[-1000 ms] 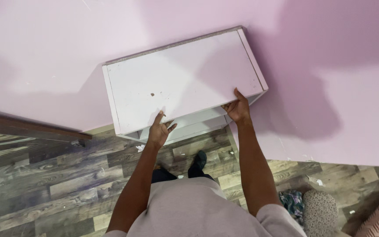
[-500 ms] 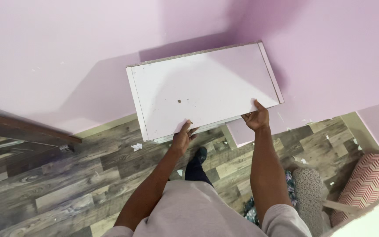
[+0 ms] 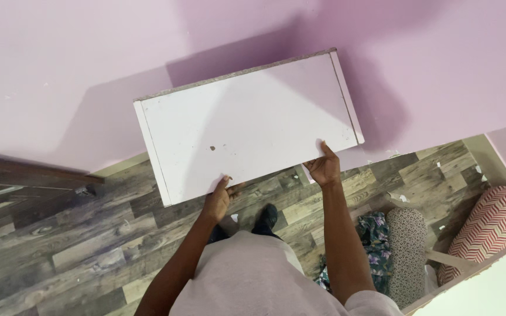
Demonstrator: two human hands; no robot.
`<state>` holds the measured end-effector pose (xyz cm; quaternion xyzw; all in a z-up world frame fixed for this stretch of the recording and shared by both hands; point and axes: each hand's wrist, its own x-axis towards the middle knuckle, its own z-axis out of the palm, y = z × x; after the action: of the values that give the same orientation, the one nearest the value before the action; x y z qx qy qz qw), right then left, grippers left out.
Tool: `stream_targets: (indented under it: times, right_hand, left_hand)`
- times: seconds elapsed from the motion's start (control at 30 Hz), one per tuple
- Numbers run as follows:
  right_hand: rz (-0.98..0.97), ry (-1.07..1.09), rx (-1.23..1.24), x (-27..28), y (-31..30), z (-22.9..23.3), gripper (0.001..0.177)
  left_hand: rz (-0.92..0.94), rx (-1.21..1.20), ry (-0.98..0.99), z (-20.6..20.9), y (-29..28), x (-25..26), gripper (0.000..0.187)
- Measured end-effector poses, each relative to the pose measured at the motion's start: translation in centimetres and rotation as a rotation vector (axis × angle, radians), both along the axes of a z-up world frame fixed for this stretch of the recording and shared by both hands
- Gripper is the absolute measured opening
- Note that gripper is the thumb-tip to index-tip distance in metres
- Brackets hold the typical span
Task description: The person picks up a small white shelf, turns it around to find the correct orientation, and positions it against a wall. The person then walks across a room and places their hands on a tiled surface.
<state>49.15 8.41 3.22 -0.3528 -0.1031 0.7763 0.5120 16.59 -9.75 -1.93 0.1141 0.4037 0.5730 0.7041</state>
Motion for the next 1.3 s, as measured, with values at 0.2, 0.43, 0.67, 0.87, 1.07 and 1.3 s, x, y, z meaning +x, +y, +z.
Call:
stream_targets:
  times: [0.2, 0.43, 0.67, 0.87, 1.07, 1.3]
  right_hand:
    - [0.094, 0.152, 0.167, 1.1, 3.6, -4.9, 0.031]
    - [0.126, -0.04, -0.007, -1.9, 6.8, 0.2, 0.042]
    - [0.13, -0.125, 0.014, -3.6, 9.9, -0.2, 0.043]
    - [0.138, -0.145, 0.029, -5.8, 12.6, 0.1, 0.04]
    - [0.105, -0.187, 0.087, -7.4, 13.8, -0.3, 0.041]
    - [0.153, -0.265, 0.183, -6.1, 15.5, -4.1, 0.047]
  left_hand:
    - [0.187, 0.067, 0.028, 1.6, 2.9, 0.5, 0.038]
    - [0.256, -0.062, 0.095, 4.4, 6.8, 0.3, 0.057]
    - [0.263, -0.076, 0.074, 3.2, 9.8, -2.0, 0.06]
    - [0.262, -0.049, 0.03, 2.1, 12.8, -4.0, 0.046]
    - [0.198, 0.001, 0.082, 1.4, 14.1, -6.3, 0.044]
    - [0.192, -0.007, 0.213, 1.1, 14.5, -6.9, 0.044]
